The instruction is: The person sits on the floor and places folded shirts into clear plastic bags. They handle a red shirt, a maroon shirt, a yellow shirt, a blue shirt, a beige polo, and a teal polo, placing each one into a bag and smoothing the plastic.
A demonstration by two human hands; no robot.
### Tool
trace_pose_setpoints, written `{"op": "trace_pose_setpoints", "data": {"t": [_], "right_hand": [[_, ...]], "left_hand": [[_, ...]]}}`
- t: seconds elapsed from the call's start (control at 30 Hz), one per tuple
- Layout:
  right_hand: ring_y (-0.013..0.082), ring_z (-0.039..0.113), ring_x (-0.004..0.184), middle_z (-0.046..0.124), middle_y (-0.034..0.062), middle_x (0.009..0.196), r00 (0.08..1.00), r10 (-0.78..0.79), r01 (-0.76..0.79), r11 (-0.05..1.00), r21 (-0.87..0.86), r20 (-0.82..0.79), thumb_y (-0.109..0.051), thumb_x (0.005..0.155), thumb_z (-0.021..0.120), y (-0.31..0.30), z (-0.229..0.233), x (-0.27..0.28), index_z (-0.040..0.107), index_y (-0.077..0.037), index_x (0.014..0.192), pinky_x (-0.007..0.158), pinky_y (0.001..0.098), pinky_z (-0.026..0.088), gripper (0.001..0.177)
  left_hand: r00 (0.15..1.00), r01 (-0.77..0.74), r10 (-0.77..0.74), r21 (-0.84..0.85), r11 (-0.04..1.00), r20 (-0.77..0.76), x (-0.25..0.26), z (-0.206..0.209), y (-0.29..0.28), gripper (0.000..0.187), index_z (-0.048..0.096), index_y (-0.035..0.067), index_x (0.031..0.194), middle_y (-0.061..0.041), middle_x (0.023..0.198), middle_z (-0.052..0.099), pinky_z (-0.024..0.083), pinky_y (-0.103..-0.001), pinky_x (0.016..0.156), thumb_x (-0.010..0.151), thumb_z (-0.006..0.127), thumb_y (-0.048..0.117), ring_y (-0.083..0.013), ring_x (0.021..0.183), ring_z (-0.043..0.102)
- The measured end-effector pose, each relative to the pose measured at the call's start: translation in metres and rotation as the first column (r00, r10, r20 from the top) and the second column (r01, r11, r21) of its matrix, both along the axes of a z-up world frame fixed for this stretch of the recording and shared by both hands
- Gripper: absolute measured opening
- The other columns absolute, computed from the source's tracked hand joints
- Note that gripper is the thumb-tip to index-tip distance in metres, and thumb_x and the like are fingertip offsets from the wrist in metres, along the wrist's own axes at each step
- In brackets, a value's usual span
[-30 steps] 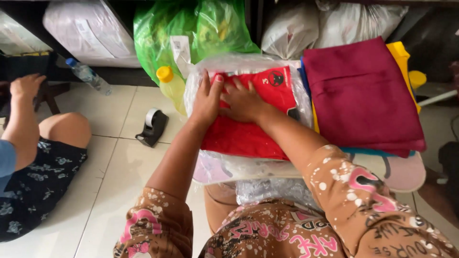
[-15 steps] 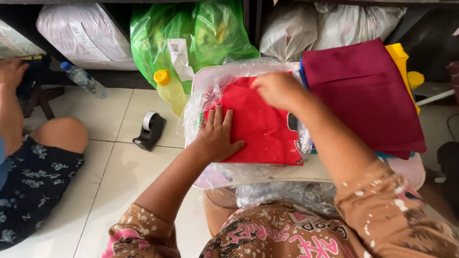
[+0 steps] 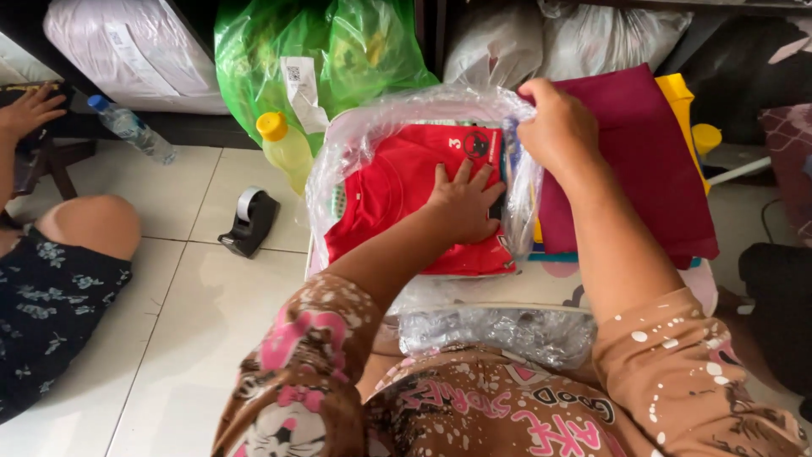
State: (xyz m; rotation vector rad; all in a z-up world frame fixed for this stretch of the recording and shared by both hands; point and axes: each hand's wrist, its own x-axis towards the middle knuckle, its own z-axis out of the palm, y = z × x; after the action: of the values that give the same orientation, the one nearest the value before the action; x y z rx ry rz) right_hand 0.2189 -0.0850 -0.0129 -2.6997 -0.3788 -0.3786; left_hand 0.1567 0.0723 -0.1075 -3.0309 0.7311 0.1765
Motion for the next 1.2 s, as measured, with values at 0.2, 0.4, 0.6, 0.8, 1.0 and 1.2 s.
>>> {"op": "trace_pose_setpoints", "data": {"t": [0.2, 0.4, 0.6, 0.8, 1.0, 1.2], "right_hand": [[0.0346, 0.060, 0.095, 0.062, 0.0158, 0.106, 0.831, 0.364, -0.421, 0.906, 0.049, 0.421, 0.003, 0.086, 0.072, 0.005, 0.009, -0.057, 0.066, -0.001, 0.119, 0.083, 0.0434, 0.050, 0.034], [0.0419, 0.064, 0.110, 0.067, 0.0172, 0.111, 0.655, 0.643, -0.686, 0.726, 0.045, -0.397, -0.021, 0.085, 0.077, 0.045, -0.038, -0.105, 0.072, -0.013, 0.124, 0.096, 0.0533, 0.053, 0.040], [0.0317, 0.065, 0.102, 0.064, 0.0074, 0.106, 0.710, 0.641, -0.674, 0.739, -0.016, -0.292, -0.031, 0.090, 0.072, 0.045, -0.049, -0.111, 0.068, -0.022, 0.128, 0.085, 0.0455, 0.056, 0.038], [0.0262, 0.070, 0.088, 0.065, -0.0025, 0.088, 0.741, 0.531, -0.650, 0.719, -0.244, -0.410, -0.050, 0.080, 0.077, 0.057, -0.073, -0.115, 0.063, -0.028, 0.105, 0.077, 0.0457, 0.059, 0.036], [0.0340, 0.068, 0.103, 0.067, 0.0043, 0.096, 0.604, 0.569, -0.753, 0.636, -0.166, -0.559, -0.043, 0.082, 0.077, 0.044, -0.053, -0.123, 0.063, -0.021, 0.099, 0.082, 0.0510, 0.058, 0.031], [0.0213, 0.062, 0.111, 0.063, -0.0065, 0.099, 0.742, 0.337, -0.645, 0.593, -0.481, -0.579, -0.059, 0.074, 0.081, 0.023, -0.073, -0.115, 0.063, -0.032, 0.100, 0.090, 0.0431, 0.057, 0.041]], "left_hand": [[0.990, 0.072, -0.008, -0.451, 0.890, 0.143, -0.101, 0.067, 0.059, 0.046, 0.070, 0.010, 0.118, -0.015, 0.107, 0.072, 0.053, -0.048, 0.084, 0.089, 0.064, 0.045, -0.0381, 0.095, 0.068], [0.889, 0.081, 0.067, -0.301, 0.950, 0.452, -0.185, 0.023, 0.090, 0.067, 0.067, 0.022, 0.112, -0.004, 0.103, 0.052, 0.048, -0.046, 0.087, 0.055, 0.091, 0.048, -0.0296, 0.098, 0.057], [0.673, 0.271, 0.113, -0.386, 0.882, 0.731, -0.201, 0.033, 0.079, 0.010, 0.064, 0.017, 0.091, -0.008, 0.103, 0.059, 0.050, -0.044, 0.088, 0.100, 0.062, 0.021, -0.0307, 0.095, 0.061], [0.777, 0.294, 0.078, -0.470, 0.832, 0.624, -0.206, 0.007, 0.074, 0.012, 0.055, 0.016, 0.097, 0.001, 0.075, 0.051, 0.053, -0.037, 0.062, 0.103, 0.045, 0.017, -0.0216, 0.057, 0.059], [0.948, 0.012, 0.102, -0.352, 0.936, 0.303, -0.218, 0.014, 0.072, 0.056, 0.062, 0.014, 0.130, -0.003, 0.086, 0.059, 0.054, -0.044, 0.058, 0.081, 0.079, 0.036, -0.0290, 0.060, 0.071], [0.966, 0.071, 0.036, -0.397, 0.915, 0.257, -0.212, 0.008, 0.080, 0.005, 0.067, 0.023, 0.085, 0.004, 0.066, 0.057, 0.052, -0.037, 0.051, 0.082, 0.063, 0.021, -0.0240, 0.053, 0.067]]}}
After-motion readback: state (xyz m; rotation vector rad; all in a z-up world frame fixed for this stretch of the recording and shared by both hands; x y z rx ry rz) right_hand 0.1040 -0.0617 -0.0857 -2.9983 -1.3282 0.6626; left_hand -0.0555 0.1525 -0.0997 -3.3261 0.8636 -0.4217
